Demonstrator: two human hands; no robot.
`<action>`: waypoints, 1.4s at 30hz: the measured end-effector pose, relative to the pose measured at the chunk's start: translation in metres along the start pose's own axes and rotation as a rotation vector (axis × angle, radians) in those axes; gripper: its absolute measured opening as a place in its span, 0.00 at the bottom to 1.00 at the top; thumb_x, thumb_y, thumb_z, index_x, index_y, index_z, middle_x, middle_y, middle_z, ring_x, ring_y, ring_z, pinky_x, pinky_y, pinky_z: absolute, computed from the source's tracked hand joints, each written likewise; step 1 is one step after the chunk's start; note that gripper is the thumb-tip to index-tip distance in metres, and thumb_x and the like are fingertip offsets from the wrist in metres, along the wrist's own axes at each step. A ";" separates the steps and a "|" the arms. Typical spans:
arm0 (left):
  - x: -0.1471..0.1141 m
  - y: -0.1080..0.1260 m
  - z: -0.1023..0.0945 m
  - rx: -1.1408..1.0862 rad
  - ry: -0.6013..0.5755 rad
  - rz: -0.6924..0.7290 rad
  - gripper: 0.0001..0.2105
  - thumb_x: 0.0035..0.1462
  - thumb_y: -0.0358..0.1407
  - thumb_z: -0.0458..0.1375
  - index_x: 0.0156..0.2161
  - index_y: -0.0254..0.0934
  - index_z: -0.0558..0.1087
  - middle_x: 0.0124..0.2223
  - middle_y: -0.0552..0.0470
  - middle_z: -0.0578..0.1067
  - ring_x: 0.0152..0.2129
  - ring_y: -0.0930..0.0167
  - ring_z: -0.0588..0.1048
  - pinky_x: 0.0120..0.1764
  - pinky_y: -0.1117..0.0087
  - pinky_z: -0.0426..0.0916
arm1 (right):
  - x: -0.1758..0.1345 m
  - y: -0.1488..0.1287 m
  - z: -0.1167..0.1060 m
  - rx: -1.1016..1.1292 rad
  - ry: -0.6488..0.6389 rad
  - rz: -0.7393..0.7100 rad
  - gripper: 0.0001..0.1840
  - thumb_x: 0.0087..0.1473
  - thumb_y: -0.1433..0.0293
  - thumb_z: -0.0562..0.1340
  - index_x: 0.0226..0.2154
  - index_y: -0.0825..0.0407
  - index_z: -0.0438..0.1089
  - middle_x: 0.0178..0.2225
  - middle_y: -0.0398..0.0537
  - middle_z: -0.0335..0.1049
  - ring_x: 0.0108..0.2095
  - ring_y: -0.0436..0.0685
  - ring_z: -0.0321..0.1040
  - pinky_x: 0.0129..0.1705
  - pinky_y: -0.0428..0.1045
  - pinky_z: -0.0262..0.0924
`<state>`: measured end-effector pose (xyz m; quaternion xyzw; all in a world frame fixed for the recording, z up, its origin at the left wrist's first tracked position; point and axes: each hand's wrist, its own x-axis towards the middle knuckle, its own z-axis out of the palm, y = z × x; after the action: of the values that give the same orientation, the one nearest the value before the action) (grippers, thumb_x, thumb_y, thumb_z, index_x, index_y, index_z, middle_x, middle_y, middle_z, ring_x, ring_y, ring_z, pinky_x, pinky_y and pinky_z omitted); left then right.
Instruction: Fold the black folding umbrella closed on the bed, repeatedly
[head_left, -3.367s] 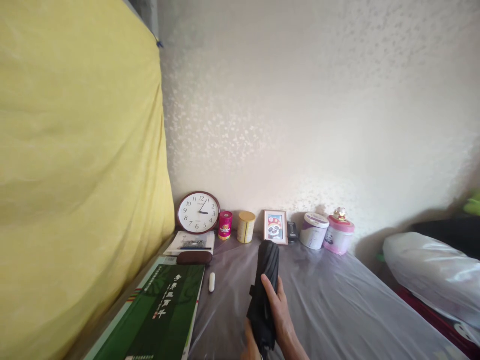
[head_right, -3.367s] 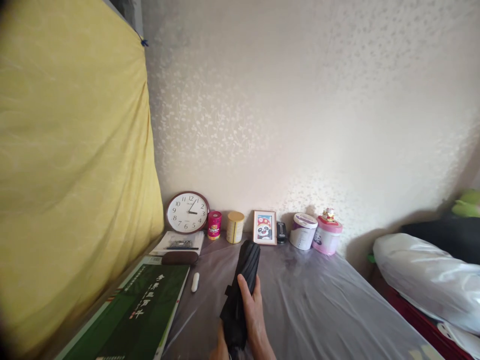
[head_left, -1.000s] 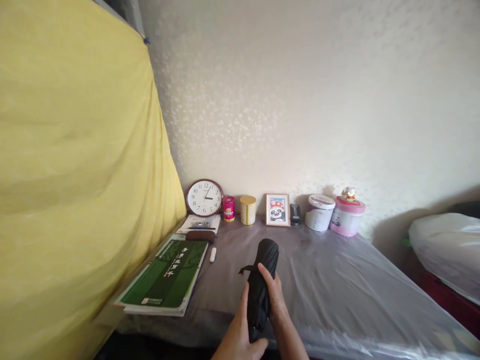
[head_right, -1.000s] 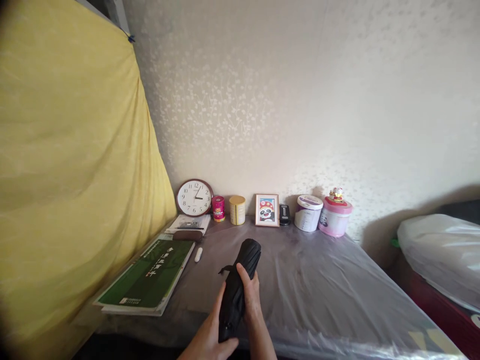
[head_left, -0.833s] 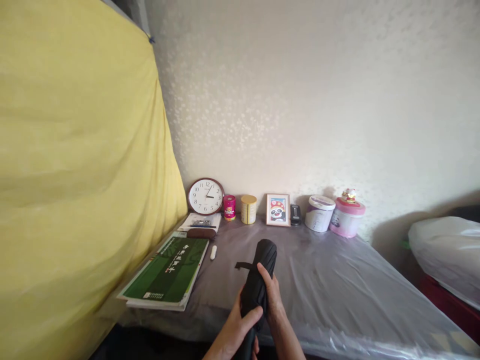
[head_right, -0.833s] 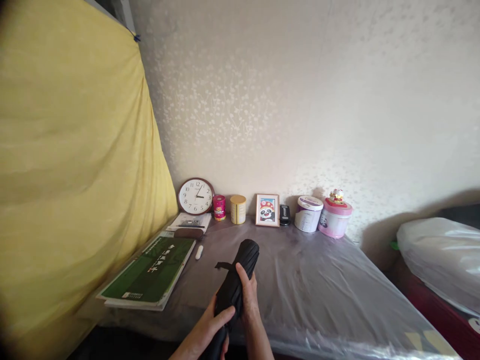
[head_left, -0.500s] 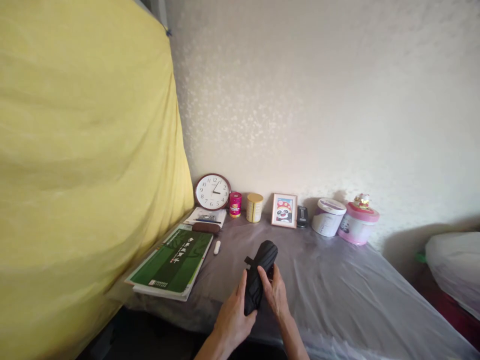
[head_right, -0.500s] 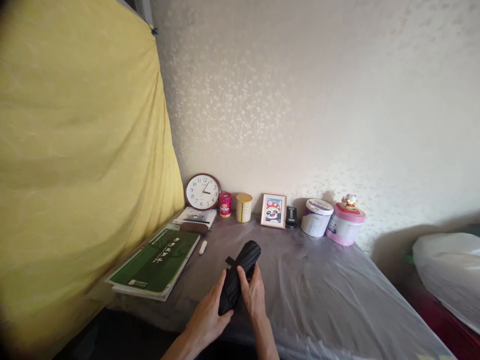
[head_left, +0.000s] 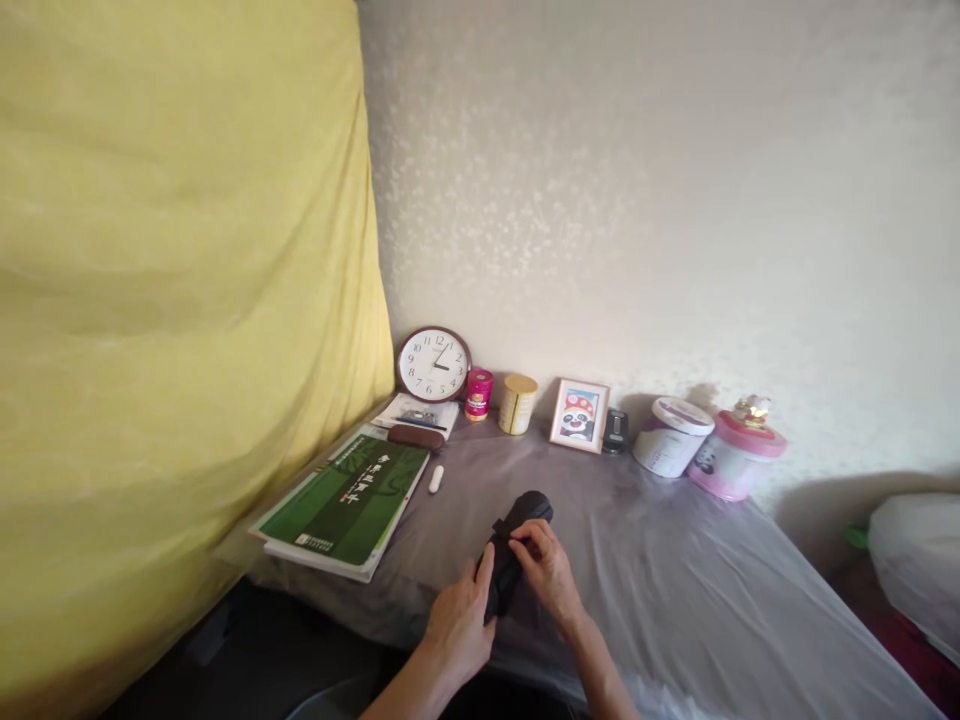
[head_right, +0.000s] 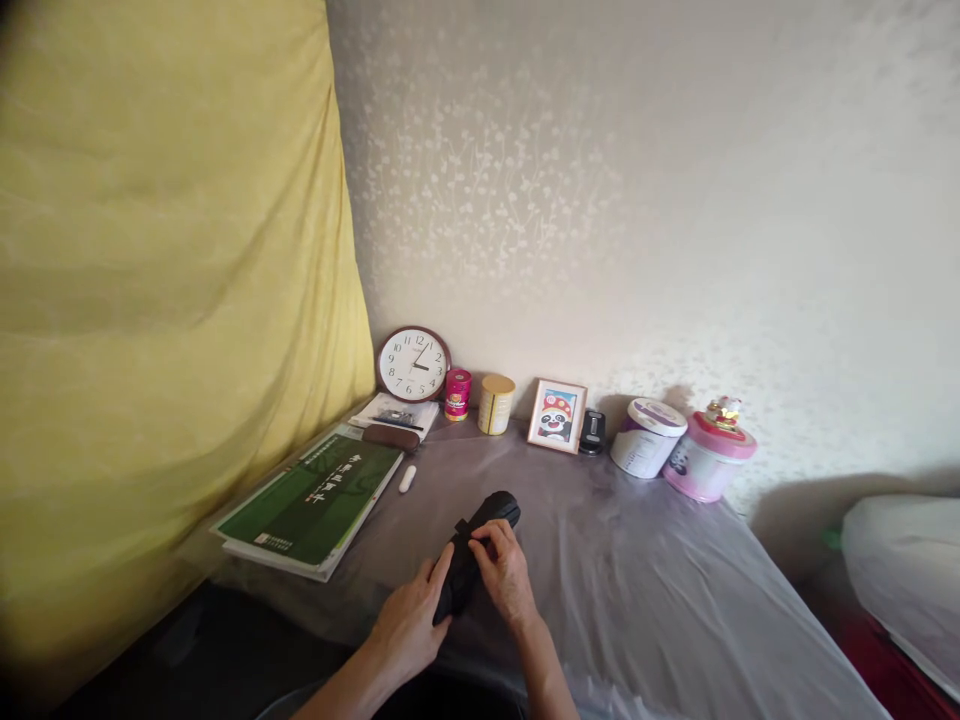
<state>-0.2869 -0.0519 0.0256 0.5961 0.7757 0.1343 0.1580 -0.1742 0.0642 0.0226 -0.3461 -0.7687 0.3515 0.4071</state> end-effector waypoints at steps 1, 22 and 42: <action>0.000 0.000 0.000 -0.004 -0.001 -0.008 0.37 0.49 0.30 0.52 0.62 0.40 0.40 0.57 0.41 0.62 0.42 0.62 0.72 0.43 0.65 0.64 | 0.002 0.000 -0.001 0.017 -0.007 0.010 0.10 0.47 0.60 0.60 0.30 0.49 0.71 0.31 0.45 0.67 0.27 0.52 0.62 0.33 0.49 0.61; 0.001 -0.001 -0.003 -0.034 -0.030 -0.006 0.39 0.49 0.30 0.55 0.62 0.49 0.37 0.54 0.45 0.64 0.38 0.64 0.74 0.39 0.67 0.67 | 0.013 -0.033 -0.030 0.310 -0.360 0.231 0.12 0.44 0.58 0.63 0.27 0.49 0.74 0.26 0.41 0.67 0.26 0.50 0.63 0.32 0.47 0.62; -0.004 0.016 -0.012 0.130 -0.143 -0.016 0.33 0.52 0.23 0.47 0.61 0.46 0.45 0.59 0.38 0.59 0.34 0.63 0.76 0.36 0.62 0.73 | 0.039 -0.017 0.009 -0.102 -0.447 0.327 0.07 0.43 0.67 0.58 0.22 0.52 0.71 0.27 0.42 0.64 0.16 0.46 0.61 0.15 0.43 0.56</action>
<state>-0.2763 -0.0521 0.0433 0.6068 0.7743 0.0396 0.1751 -0.2032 0.0845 0.0477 -0.3996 -0.7901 0.4410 0.1471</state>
